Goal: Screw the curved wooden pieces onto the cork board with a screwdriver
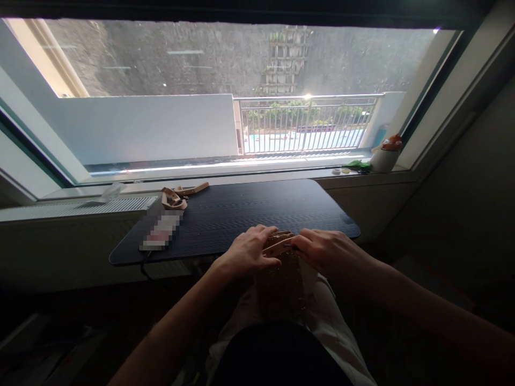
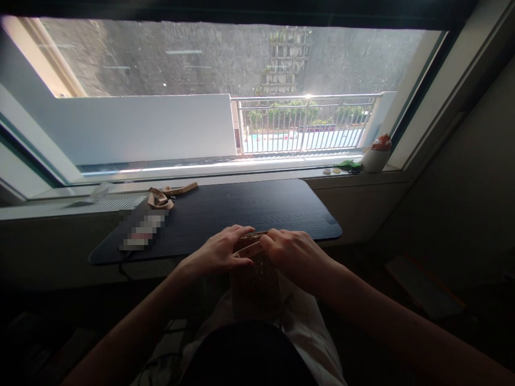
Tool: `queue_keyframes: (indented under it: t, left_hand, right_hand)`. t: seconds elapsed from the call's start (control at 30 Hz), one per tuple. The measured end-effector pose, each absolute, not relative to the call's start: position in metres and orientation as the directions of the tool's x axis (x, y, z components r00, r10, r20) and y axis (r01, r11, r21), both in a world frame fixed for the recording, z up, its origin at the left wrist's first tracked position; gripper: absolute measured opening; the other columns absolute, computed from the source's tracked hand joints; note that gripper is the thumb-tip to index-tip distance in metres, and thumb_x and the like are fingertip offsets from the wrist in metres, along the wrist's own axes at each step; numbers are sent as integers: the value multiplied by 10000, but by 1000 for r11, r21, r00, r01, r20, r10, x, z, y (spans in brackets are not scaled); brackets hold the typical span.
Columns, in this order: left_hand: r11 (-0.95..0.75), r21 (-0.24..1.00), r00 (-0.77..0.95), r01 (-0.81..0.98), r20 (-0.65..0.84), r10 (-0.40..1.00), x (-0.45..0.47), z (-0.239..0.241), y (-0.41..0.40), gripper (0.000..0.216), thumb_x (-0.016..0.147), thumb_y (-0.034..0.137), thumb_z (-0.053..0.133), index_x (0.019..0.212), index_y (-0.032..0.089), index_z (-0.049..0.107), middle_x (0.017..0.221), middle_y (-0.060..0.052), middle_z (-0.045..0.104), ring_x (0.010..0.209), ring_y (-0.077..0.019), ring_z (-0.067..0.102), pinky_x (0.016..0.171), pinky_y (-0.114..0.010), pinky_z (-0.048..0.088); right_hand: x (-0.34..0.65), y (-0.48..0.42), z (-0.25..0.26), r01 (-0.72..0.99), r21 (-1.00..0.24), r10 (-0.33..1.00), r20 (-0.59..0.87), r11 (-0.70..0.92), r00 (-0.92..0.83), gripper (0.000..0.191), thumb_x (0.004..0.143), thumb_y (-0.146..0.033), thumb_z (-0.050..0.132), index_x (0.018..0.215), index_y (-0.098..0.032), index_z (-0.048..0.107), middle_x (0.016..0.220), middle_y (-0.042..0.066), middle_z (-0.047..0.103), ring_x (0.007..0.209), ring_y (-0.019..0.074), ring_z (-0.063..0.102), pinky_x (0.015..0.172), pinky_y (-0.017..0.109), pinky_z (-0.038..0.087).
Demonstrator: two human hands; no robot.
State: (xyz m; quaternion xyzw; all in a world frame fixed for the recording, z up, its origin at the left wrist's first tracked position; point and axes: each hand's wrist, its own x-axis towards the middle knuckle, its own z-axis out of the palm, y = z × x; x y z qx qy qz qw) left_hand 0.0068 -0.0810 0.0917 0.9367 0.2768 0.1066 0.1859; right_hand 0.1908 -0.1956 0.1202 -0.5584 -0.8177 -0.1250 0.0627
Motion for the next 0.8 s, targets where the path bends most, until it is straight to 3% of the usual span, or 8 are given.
queue_keyframes:
  t: [0.2, 0.4, 0.53, 0.63, 0.8]
  left_hand:
    - [-694, 556, 700, 456, 257, 666, -26, 70, -92, 762, 643, 440, 700, 1321, 270, 398, 1358, -70, 408, 1252, -250, 376, 1047, -386, 323]
    - [-690, 546, 666, 474, 290, 687, -23, 62, -98, 516, 698, 434, 646, 1168, 246, 544, 1258, -63, 499, 1180, -236, 443, 1023, -386, 354]
    - [-617, 617, 471, 488, 409, 782, -32, 38, -102, 298, 819, 324, 488, 1088, 213, 553, 1187, -58, 541, 1133, -191, 485, 1015, -350, 365]
    - [-430, 778, 363, 457, 279, 889, -38, 11, -109, 372, 817, 369, 491, 1145, 193, 503, 1165, -72, 563, 1085, -196, 535, 954, -347, 421]
    - [-131, 937, 415, 325, -17, 910, -24, -12, -117, 578, 733, 422, 604, 1219, 139, 472, 1220, -112, 565, 1158, -248, 513, 987, -361, 395]
  right_hand:
    - [191, -196, 121, 937, 47, 910, 225, 347, -348, 135, 893, -156, 414, 897, -164, 548, 821, 30, 579, 733, 115, 544, 615, 232, 331]
    - [189, -195, 125, 949, 23, 922, 227, 315, -312, 144, 894, -182, 414, 919, -166, 555, 866, 50, 601, 780, 132, 553, 627, 226, 339]
    - [187, -195, 125, 957, 46, 933, 212, 288, -291, 131, 896, -200, 416, 894, -166, 543, 816, 32, 592, 730, 126, 549, 604, 231, 320]
    - [186, -195, 124, 956, 46, 930, 225, 289, -292, 116, 888, -184, 426, 889, -164, 540, 827, 36, 593, 728, 122, 544, 586, 227, 312]
    - [186, -194, 125, 951, 5, 927, 219, 310, -304, 123, 886, -183, 419, 902, -155, 538, 851, 41, 597, 763, 128, 552, 597, 217, 326]
